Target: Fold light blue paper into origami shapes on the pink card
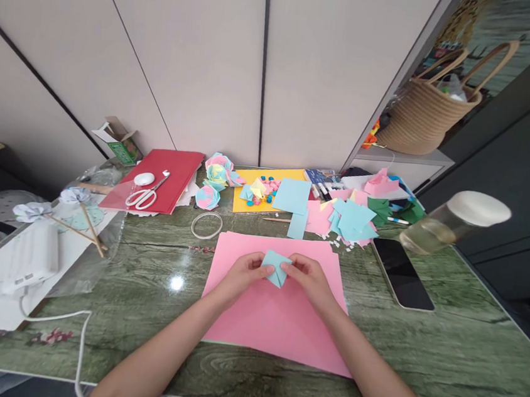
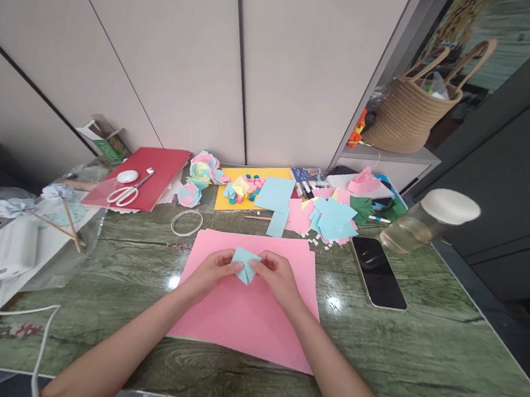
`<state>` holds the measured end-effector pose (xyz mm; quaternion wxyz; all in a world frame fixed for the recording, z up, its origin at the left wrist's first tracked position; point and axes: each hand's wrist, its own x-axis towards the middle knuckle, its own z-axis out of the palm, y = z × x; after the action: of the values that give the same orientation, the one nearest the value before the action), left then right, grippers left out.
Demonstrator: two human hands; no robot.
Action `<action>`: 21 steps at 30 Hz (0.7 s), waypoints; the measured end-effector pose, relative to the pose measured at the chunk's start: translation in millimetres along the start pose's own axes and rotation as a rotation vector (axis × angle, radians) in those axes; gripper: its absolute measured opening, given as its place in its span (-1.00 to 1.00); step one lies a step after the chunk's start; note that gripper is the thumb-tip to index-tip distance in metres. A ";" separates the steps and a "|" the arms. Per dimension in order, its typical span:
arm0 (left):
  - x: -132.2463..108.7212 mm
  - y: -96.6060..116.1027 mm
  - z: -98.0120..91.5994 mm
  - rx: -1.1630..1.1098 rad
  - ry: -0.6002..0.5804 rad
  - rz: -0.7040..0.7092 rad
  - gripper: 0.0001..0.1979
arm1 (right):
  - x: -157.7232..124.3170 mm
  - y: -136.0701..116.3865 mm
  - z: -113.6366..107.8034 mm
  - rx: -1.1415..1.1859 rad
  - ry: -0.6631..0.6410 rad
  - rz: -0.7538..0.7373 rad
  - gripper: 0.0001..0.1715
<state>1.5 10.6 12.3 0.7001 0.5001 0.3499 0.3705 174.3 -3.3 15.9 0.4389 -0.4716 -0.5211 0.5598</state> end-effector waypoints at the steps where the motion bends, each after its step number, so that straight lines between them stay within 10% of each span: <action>1: 0.6 -1.0 0.4 -0.009 0.034 0.005 -0.78 | 0.5 -0.4 -0.6 0.004 0.015 -0.003 -0.75; 21: 3.7 -7.7 -4.0 0.026 0.201 0.024 -0.79 | 2.4 3.7 -4.7 -0.147 0.200 -0.181 -0.89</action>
<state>1.2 13.8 3.5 0.6506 0.4737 0.4170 0.4225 178.5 -0.4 12.0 0.5013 -0.5070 -0.5550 0.4285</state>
